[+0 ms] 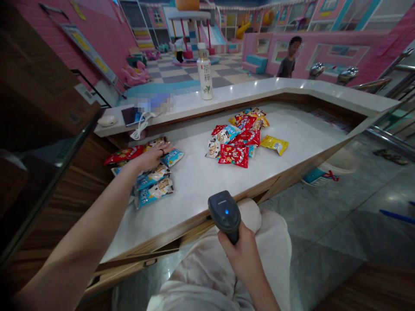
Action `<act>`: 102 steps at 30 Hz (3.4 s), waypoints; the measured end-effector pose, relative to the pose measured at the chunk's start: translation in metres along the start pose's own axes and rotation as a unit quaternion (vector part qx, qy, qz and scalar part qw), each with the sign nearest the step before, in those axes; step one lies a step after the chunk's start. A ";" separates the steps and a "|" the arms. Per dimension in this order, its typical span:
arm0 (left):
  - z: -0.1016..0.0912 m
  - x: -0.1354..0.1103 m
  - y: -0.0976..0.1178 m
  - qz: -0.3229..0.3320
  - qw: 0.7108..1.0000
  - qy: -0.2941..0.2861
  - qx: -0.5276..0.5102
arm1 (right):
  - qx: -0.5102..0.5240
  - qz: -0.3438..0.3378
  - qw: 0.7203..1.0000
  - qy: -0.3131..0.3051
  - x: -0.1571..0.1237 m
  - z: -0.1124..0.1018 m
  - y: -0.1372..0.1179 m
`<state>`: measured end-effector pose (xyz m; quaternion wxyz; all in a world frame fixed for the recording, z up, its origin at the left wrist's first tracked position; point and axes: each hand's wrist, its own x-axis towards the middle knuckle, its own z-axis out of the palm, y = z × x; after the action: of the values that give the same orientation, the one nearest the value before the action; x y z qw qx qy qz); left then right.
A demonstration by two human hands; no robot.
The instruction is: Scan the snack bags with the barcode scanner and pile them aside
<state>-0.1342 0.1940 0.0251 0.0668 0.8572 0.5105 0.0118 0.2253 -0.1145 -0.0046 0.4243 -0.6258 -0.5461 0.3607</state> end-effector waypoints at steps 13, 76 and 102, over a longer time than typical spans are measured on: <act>0.011 0.017 0.021 -0.026 0.906 0.152 -0.394 | -0.026 -0.012 0.999 0.024 0.000 -0.006 -0.007; 0.036 0.009 0.220 -0.031 0.743 0.245 -0.622 | 0.024 0.003 1.000 -0.007 -0.004 0.005 -0.013; 0.021 -0.069 0.175 0.024 0.964 0.215 -0.155 | 0.002 -0.016 1.000 -0.021 -0.007 0.003 -0.003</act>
<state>-0.0126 0.0497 0.0292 0.0871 0.8257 0.4840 0.2764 0.2209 -0.1214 -0.0032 0.4196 -0.6084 -0.5643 0.3679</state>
